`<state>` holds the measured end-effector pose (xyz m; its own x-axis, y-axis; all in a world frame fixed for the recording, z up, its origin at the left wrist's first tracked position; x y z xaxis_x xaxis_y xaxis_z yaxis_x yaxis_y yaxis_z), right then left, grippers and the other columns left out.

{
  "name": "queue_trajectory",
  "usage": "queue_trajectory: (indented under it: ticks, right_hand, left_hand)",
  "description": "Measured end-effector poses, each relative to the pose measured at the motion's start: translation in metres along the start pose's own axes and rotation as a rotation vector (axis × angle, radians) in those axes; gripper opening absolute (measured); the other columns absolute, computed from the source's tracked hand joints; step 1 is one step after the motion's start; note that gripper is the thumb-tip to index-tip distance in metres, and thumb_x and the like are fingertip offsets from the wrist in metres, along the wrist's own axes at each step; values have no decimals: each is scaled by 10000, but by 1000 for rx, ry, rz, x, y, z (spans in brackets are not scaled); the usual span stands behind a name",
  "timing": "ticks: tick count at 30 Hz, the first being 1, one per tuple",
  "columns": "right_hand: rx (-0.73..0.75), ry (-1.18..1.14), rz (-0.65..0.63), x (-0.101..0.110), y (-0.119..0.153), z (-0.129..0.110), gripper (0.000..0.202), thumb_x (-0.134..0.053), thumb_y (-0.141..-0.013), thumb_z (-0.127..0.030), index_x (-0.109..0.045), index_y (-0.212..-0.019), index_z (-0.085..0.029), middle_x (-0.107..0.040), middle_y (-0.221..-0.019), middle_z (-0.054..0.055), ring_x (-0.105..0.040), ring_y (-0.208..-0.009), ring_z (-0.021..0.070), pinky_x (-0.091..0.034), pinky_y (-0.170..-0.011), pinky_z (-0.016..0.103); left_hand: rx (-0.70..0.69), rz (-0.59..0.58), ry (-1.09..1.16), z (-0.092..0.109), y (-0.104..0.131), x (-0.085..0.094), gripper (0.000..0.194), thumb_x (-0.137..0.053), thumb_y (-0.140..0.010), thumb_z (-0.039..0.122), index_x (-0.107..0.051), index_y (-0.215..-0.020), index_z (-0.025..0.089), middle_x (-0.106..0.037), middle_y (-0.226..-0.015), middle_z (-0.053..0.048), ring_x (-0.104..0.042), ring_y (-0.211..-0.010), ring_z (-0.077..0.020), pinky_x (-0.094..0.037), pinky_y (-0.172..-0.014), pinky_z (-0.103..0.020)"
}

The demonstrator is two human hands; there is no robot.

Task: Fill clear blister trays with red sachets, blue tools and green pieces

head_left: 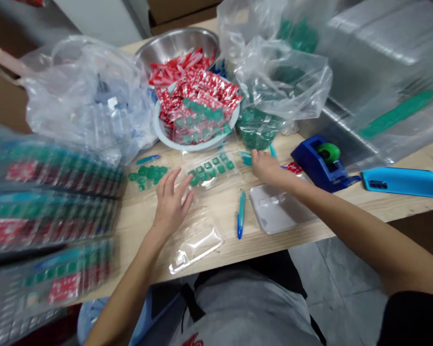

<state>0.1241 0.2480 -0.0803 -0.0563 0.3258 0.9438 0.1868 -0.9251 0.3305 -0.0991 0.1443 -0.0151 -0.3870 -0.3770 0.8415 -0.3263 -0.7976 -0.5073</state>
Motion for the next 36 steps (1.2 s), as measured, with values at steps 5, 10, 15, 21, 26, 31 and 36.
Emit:
queue_trajectory:
  ticks: [5,10,15,21,26,31,36]
  right_hand:
    - [104,5,25,12,0,5,306,-412,-849,-5,-607,-1084,-29,-631,-1098,223,-626,-962,256,-453,-784,316]
    - [68,-46,39,35,4,22,165,-494,-894,-114,-649,-836,-107,-680,-899,172,-633,-755,197,-411,-650,283]
    - [-14,-369,320,78,46,26,90,-555,-887,-172,-636,-890,-133,-701,-988,188,-664,-936,258,-465,-780,377]
    - [192,-1810,38,44,99,-75,221,-627,-848,-454,-594,-971,-274,-713,-1152,40,-706,-1014,216,-550,-932,468]
    - [233,-2024,-172,15,106,-140,277,-638,-843,-479,-594,-1000,-255,-643,-1315,58,-638,-1184,242,-523,-1007,474]
    - [207,-1985,-245,-6,110,-144,347,-697,-816,-479,-667,-1081,-257,-651,-1307,65,-622,-1206,235,-482,-1060,465]
    - [27,-2017,-48,-20,103,-103,377,-636,-834,-573,-702,-1011,-246,-730,-1123,70,-685,-1069,224,-492,-1037,451]
  left_hand:
    - [295,36,81,-30,19,40,334,-500,-957,318,-541,-1278,233,-506,-1397,-129,-480,-1314,-249,-368,-1109,-457]
    - [469,152,175,-48,52,66,293,-507,-957,320,-592,-1216,215,-597,-1309,-103,-541,-1257,-204,-411,-1091,-405]
    - [708,237,397,-50,88,65,282,-537,-942,351,-642,-1146,188,-664,-1229,-102,-604,-1188,-199,-452,-1066,-393]
    - [865,24,1059,12,79,17,285,-561,-930,397,-674,-1085,187,-759,-1004,-76,-730,-881,-174,-588,-848,-320]
    - [823,4,1194,41,58,13,269,-645,-875,379,-659,-1102,236,-753,-1011,-35,-721,-880,-155,-592,-767,-255]
    - [789,-26,986,25,64,11,209,-637,-875,315,-679,-1060,228,-738,-991,-34,-697,-883,-160,-567,-803,-279]
    - [750,175,427,-60,83,41,208,-541,-920,289,-689,-1038,204,-707,-986,-56,-642,-926,-177,-516,-840,-314]
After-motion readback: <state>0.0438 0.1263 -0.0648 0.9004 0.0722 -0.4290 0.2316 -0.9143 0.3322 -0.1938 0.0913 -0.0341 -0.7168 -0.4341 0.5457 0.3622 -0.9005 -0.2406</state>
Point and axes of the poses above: each hand's wrist, its own y-axis away from the middle knuckle, its own x-axis out of the back of the hand, z = x × y, the point moved 10 cm from there along -y, towards the middle knuckle
